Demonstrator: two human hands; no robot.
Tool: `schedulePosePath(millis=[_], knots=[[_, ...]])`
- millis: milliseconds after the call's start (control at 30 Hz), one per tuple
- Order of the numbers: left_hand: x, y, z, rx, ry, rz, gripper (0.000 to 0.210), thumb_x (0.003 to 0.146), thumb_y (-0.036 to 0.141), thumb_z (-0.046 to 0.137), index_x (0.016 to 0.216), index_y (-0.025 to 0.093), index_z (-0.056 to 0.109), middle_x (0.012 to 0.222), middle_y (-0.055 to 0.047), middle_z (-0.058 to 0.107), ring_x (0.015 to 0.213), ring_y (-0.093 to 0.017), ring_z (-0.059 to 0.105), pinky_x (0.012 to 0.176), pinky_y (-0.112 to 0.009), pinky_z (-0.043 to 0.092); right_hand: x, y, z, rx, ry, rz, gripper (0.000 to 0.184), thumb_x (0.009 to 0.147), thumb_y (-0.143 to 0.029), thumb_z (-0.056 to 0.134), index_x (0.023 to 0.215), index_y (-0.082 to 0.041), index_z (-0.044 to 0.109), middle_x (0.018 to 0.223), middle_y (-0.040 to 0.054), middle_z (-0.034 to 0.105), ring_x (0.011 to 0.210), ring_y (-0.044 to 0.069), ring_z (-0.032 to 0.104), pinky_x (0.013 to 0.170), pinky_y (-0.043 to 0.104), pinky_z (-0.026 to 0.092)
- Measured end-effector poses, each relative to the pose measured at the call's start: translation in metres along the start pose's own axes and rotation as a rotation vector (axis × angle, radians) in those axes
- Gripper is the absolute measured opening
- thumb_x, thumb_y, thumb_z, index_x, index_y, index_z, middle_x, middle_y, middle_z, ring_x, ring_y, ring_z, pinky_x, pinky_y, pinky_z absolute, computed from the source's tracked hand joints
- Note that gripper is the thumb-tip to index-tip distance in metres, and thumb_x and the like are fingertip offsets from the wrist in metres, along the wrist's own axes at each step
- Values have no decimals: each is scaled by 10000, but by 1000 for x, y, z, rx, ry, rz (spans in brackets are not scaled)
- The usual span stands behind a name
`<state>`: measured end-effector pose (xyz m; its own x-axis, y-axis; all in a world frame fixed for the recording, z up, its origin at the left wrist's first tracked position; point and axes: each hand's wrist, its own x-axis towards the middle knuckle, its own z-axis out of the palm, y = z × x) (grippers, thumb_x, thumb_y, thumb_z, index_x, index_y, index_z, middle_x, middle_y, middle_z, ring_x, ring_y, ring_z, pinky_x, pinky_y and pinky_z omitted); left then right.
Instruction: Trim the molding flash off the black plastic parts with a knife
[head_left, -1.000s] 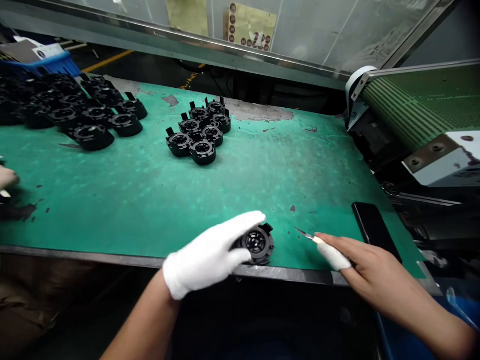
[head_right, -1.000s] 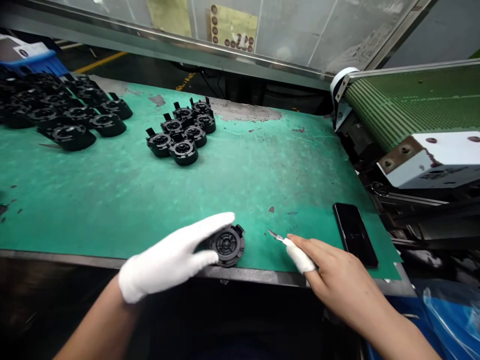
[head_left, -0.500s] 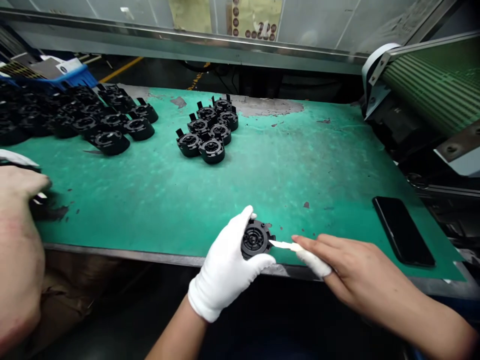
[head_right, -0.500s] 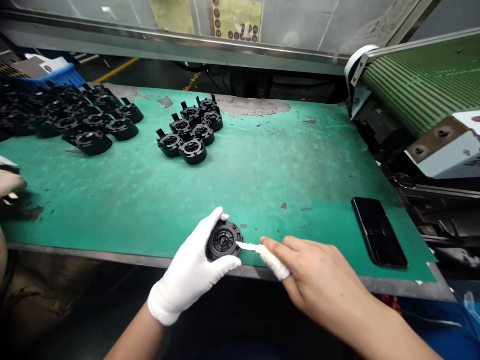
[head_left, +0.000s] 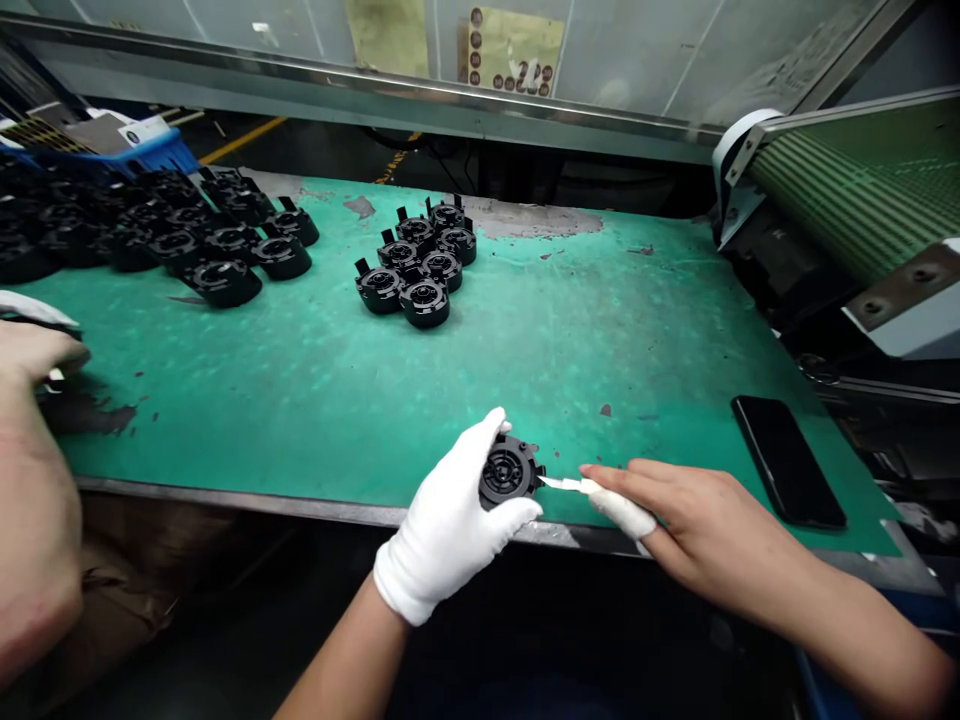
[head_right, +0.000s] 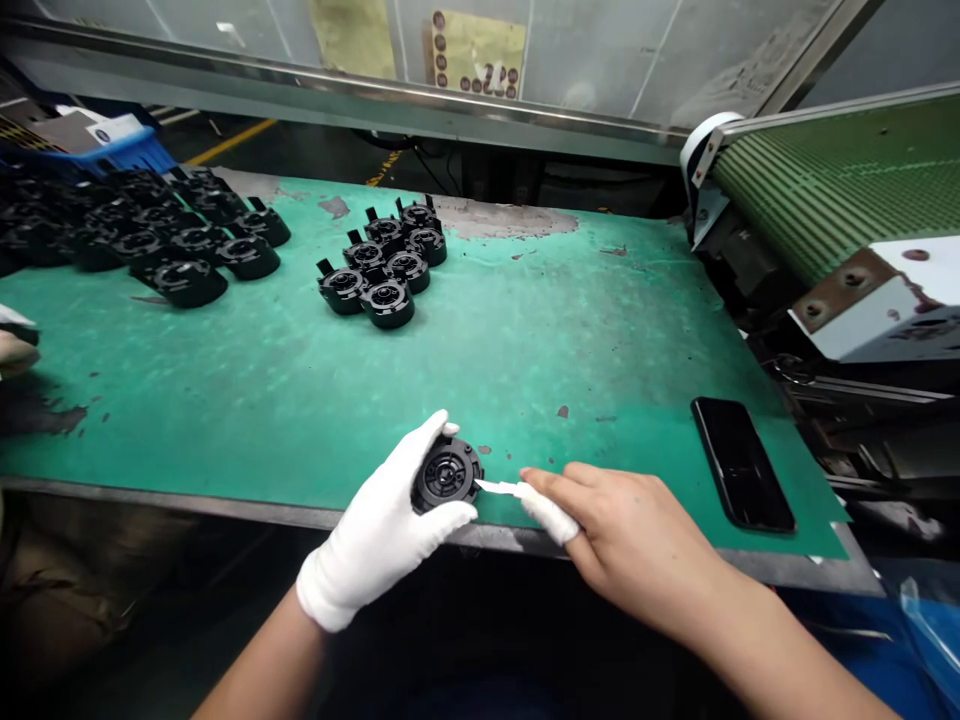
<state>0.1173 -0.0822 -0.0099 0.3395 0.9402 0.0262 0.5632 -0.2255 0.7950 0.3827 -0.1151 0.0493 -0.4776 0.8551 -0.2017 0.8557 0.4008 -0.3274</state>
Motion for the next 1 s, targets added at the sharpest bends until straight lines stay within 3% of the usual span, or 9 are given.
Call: schedulePosePath(millis=[167, 233, 367, 467, 533, 633, 700, 867, 1000], knots=[[-1, 4, -1, 5, 12, -6, 900, 796, 329, 768, 1547, 245, 280, 1526, -87, 484, 1421, -268, 469, 1213, -482, 397, 12, 30, -1, -356, 91, 294, 544, 925, -214, 436, 1446, -320, 554, 1139, 39, 746, 819, 306, 737, 538, 406, 556], [0, 7, -4, 16, 0, -4, 909, 792, 308, 762, 1555, 232, 275, 1555, -91, 459, 1444, -270, 444, 1229, -485, 374, 13, 43, -2, -356, 126, 358, 498, 937, -241, 443, 1405, -321, 592, 1235, 19, 736, 937, 327, 741, 594, 429, 592], [10, 7, -18, 45, -148, 162, 790, 869, 217, 649, 1568, 281, 286, 1618, -34, 379, 1481, -233, 393, 1251, -447, 338, 6, 43, 3, -132, 140, 237, 440, 977, -258, 424, 1370, -298, 618, 1341, -5, 692, 1165, 282, 683, 911, 459, 596], [18, 1, -32, 23, 12, 194, 563, 973, 237, 523, 1520, 291, 399, 1572, -26, 455, 1450, -213, 442, 1246, -441, 351, -1, 34, 9, -38, 153, 211, 423, 1008, -278, 398, 1364, -268, 626, 1352, 23, 685, 1195, 274, 668, 970, 465, 576], [18, -3, -37, -24, 118, 133, 552, 977, 344, 568, 1505, 273, 423, 1557, -58, 475, 1437, -239, 461, 1235, -461, 370, -4, 30, 11, 15, 174, 200, 418, 1021, -283, 385, 1360, -261, 628, 1358, 33, 681, 1208, 268, 660, 978, 455, 570], [11, -5, -32, -38, 48, 69, 943, 787, 485, 804, 1558, 271, 306, 1626, -96, 356, 1492, -308, 365, 1243, -504, 340, -5, 21, 10, 110, 158, 117, 434, 1001, -232, 389, 1367, -275, 620, 1335, 39, 694, 1167, 246, 677, 939, 414, 575], [6, -4, -22, 12, -7, 48, 1089, 698, 446, 879, 1571, 275, 252, 1635, -101, 332, 1503, -319, 340, 1248, -514, 325, -4, 12, 8, 156, 108, 50, 472, 971, -186, 399, 1379, -294, 609, 1252, 39, 725, 1070, 226, 705, 864, 378, 584], [4, -2, -3, 79, 10, 16, 995, 744, 363, 835, 1552, 261, 263, 1554, -96, 451, 1438, -286, 449, 1223, -494, 377, 8, -6, 6, 10, 61, 53, 494, 982, -212, 378, 1422, -311, 578, 988, 35, 733, 825, 237, 717, 699, 390, 568], [7, 0, -5, 87, 5, 37, 937, 743, 348, 827, 1521, 252, 314, 1543, -82, 463, 1435, -265, 452, 1233, -456, 372, 20, 19, 1, -230, 78, 127, 494, 968, -236, 415, 1421, -330, 587, 993, 39, 750, 761, 262, 721, 578, 376, 540]])
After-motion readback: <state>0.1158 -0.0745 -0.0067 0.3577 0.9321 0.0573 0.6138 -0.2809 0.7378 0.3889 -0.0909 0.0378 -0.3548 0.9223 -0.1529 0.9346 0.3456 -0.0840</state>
